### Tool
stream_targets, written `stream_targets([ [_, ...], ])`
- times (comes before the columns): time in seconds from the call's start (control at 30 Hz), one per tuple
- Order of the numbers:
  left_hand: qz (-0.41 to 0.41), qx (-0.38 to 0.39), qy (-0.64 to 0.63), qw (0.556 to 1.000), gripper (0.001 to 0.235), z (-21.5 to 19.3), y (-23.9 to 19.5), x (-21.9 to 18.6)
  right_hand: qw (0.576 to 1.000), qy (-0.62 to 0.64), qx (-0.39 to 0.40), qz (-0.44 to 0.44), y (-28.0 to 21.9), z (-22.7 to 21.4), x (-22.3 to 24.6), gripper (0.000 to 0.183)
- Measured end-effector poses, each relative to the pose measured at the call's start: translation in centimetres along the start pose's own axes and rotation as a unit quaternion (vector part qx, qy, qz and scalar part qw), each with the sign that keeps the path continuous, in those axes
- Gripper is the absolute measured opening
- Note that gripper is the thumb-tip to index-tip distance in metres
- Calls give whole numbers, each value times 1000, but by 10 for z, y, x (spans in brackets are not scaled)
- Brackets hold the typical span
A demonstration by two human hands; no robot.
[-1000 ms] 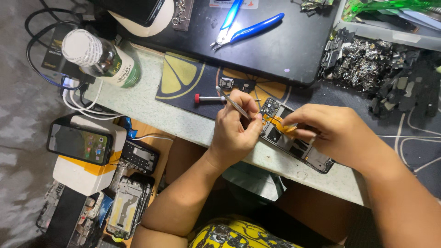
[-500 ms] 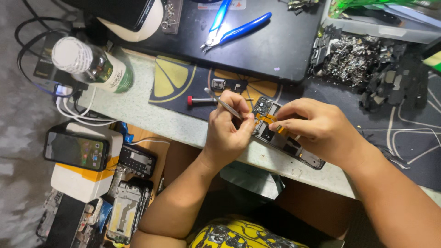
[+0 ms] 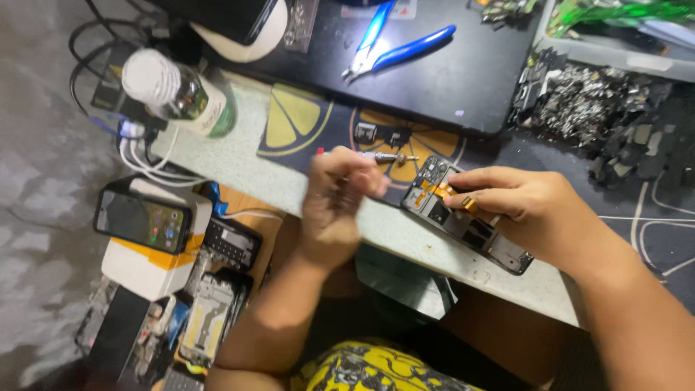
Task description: The person uses a metal spudger to pry and disconnect ribbon cables and small components from a disassembled smartphone chassis. They lift and reposition internal parts while working on the circuit board area.
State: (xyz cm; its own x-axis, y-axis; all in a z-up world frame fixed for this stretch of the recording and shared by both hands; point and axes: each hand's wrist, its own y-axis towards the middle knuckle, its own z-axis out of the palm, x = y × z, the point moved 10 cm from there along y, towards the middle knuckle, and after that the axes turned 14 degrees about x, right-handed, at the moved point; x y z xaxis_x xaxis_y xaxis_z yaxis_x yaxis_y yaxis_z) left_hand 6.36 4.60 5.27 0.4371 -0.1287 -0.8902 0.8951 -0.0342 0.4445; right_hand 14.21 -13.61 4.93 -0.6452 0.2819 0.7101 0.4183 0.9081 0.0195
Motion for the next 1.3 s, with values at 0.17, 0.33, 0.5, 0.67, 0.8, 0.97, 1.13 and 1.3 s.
stream_targets([
  [0.17, -64, 12, 410, 910, 31, -36, 13, -26, 1000, 6, 4, -8, -2, 0, 0, 45],
  [0.33, -1, 90, 592, 801, 19, -27, 38, -24, 1000, 8, 18, 21, -2, 3, -2, 41],
  [0.5, 6, 124, 580, 805, 9, -22, 41, -7, 1000, 0, 15, 12, -4, 4, 0, 44],
  [0.67, -11, 133, 567, 813, 9, -24, 41, 2, 1000, -17, 13, -7, -5, 2, 3, 43],
  [0.8, -32, 138, 566, 812, 7, -25, 42, 5, 1000, 8, 0, 1, -5, 0, 0, 31],
  [0.97, -28, 131, 555, 821, 8, -28, 41, 5, 1000, -21, -2, 18, -4, -1, -1, 30],
  [1.13, -30, 135, 551, 823, 7, -29, 40, 8, 1000, -15, -5, 9, -3, -3, 5, 31],
  [1.3, -1, 134, 559, 818, 13, -23, 39, 0, 999, -21, -4, 24, -4, -2, 3, 32],
])
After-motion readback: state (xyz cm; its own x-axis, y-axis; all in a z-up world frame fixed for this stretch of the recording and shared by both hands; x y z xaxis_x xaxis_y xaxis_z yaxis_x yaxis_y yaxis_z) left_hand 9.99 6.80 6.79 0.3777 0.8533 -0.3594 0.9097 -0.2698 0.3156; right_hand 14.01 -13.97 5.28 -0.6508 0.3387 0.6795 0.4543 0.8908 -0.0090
